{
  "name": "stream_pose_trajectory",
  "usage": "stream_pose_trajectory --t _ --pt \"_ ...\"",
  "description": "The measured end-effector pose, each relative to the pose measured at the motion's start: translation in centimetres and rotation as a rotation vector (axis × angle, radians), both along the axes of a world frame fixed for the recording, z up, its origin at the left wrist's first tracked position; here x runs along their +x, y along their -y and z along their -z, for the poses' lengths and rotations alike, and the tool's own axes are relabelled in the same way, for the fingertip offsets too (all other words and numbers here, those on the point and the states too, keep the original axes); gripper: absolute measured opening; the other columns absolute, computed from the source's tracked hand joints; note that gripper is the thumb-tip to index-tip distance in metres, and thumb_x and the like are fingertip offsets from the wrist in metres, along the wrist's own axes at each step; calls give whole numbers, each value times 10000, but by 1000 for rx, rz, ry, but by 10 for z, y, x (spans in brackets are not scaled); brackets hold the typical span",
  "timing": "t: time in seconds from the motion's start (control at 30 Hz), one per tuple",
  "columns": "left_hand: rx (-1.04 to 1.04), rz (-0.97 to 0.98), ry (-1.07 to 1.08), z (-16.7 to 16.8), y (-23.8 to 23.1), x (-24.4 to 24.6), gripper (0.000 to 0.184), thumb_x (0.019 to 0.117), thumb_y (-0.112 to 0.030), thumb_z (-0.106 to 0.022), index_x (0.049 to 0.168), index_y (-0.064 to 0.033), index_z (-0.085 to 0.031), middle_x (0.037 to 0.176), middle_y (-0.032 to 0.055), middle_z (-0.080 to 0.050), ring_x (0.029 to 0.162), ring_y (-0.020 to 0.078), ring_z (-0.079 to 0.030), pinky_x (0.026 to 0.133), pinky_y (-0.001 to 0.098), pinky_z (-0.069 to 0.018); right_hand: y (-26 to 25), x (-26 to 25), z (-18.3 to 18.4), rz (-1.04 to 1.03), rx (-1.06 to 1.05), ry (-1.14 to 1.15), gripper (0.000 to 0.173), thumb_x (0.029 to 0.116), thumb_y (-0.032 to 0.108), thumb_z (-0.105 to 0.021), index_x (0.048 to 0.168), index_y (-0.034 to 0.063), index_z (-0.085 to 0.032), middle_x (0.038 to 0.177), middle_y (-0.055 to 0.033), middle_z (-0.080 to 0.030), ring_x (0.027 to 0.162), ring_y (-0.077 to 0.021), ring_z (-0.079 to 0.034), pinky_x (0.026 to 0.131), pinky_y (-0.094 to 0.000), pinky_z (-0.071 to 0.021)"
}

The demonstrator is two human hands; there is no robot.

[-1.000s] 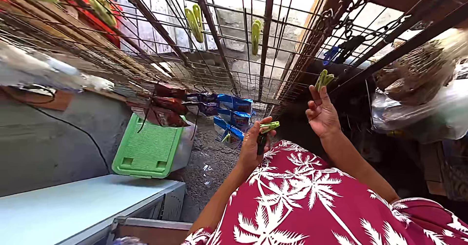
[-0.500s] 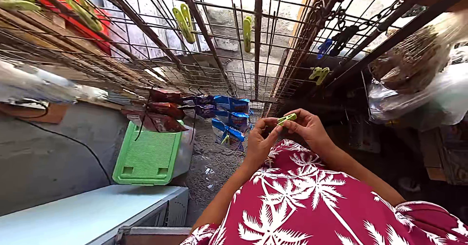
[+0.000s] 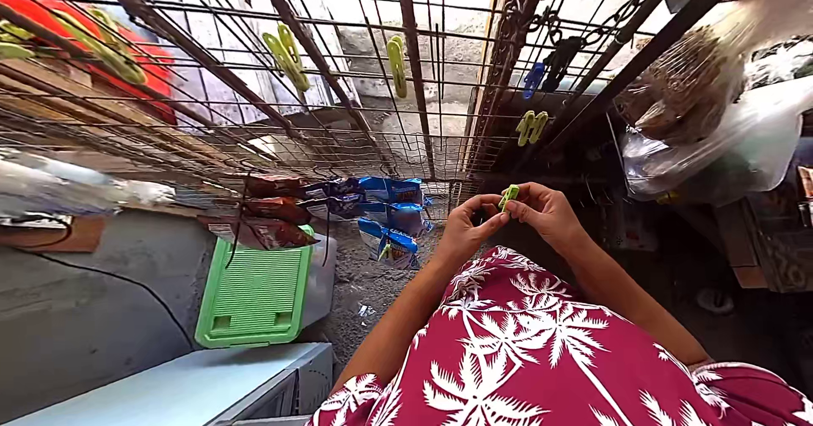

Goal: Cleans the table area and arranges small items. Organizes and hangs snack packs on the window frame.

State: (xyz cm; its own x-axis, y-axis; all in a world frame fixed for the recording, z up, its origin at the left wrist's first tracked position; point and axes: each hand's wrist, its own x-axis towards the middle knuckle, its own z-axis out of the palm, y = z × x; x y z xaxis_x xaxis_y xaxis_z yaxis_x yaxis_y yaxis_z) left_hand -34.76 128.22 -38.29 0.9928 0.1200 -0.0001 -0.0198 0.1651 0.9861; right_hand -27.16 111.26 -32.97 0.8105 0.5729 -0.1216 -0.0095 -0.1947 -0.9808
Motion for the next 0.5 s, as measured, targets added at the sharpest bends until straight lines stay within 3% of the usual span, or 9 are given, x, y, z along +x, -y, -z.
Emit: stream_pose_trajectory --t 0.1,0.2,0.27,0.5 --pt "61 -24 28 6 7 3 161 950 -86 -694 1103 -38 -707 950 4 -687 768 42 -619 698 214 -532 5 -2 4 74 15 -24 206 975 96 -676 1174 40 -673 960 -22 -709 757 -50 -646 697 -208 -558" --pt "34 -127 -39 -1 12 13 141 985 -117 -666 1087 -34 -716 886 -16 -697 644 -8 -558 571 164 -454 9 -4 4 126 4 -28 302 1024 121 -600 1318 54 -611 1042 -37 -681 772 -64 -647 687 -216 -562" --pt "16 -205 -70 -5 10 28 142 984 -129 -664 1067 -27 -718 861 -24 -698 615 -22 -534 539 156 -426 13 -6 4 138 -11 -46 300 1038 112 -567 1330 53 -606 1062 -44 -683 777 -68 -652 695 -220 -565" --pt "82 -286 6 -15 2 74 154 995 -133 -653 1056 -8 -719 883 9 -715 765 23 -632 704 215 -515 29 -18 16 123 -43 -129 215 1017 35 -558 1203 21 -665 1044 -52 -705 791 -74 -668 741 -235 -579"
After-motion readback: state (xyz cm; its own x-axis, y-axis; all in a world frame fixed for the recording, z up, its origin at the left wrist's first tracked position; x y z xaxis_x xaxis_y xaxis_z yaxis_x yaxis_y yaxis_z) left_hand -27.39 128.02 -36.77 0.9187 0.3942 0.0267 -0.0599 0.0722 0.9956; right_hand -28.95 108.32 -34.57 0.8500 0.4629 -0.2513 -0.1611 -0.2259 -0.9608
